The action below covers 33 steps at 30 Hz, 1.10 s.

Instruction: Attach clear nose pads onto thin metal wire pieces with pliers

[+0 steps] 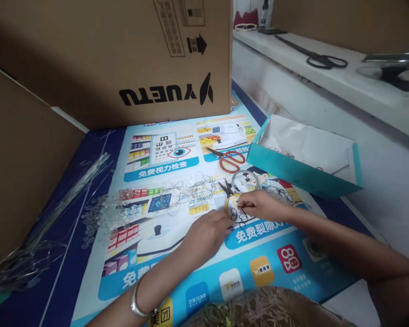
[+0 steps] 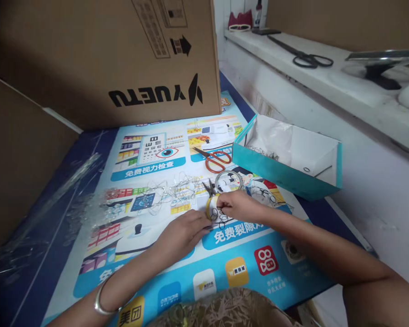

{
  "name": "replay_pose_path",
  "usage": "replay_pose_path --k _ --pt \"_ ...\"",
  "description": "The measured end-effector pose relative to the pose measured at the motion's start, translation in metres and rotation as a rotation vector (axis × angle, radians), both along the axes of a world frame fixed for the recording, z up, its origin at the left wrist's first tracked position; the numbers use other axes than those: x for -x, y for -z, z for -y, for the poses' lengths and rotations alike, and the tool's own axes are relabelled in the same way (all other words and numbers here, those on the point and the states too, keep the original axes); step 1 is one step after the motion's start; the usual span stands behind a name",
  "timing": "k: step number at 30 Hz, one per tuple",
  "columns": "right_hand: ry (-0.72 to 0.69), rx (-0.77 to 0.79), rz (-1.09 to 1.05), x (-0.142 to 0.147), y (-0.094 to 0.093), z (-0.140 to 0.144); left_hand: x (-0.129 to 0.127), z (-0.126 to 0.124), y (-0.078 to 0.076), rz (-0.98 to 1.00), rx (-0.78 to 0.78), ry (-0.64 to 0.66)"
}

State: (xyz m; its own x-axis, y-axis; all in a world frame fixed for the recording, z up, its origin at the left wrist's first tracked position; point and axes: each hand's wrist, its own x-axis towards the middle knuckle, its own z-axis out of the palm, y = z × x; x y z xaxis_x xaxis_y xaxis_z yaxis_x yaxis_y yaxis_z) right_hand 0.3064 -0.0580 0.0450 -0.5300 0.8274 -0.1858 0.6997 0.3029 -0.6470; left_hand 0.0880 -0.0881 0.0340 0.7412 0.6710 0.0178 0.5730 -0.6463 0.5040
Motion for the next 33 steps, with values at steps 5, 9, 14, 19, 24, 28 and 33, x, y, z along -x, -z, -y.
replay_pose_path --k 5,9,14,19,24,28,33 --pt "0.020 0.067 -0.136 -0.007 -0.006 -0.010 0.009 0.006 0.009 0.187 0.119 -0.159" --pt "-0.055 -0.022 -0.143 -0.007 -0.007 -0.014 0.011 0.008 0.013 0.272 0.174 -0.256" --pt "-0.177 -0.042 -0.103 -0.005 -0.006 -0.013 0.011 0.008 0.016 0.308 0.187 -0.254" --pt "-0.122 -0.059 -0.134 0.004 -0.014 -0.002 0.009 0.011 0.017 0.419 0.255 -0.358" --pt "-0.144 0.029 -0.273 0.027 -0.027 0.011 0.007 0.017 0.009 0.600 0.350 -0.412" --pt "-0.112 0.121 -0.307 0.036 -0.019 0.010 0.008 0.017 0.008 0.648 0.449 -0.499" --pt "-0.095 0.188 -0.309 0.034 0.001 0.007 0.011 0.012 0.010 0.542 0.343 -0.451"
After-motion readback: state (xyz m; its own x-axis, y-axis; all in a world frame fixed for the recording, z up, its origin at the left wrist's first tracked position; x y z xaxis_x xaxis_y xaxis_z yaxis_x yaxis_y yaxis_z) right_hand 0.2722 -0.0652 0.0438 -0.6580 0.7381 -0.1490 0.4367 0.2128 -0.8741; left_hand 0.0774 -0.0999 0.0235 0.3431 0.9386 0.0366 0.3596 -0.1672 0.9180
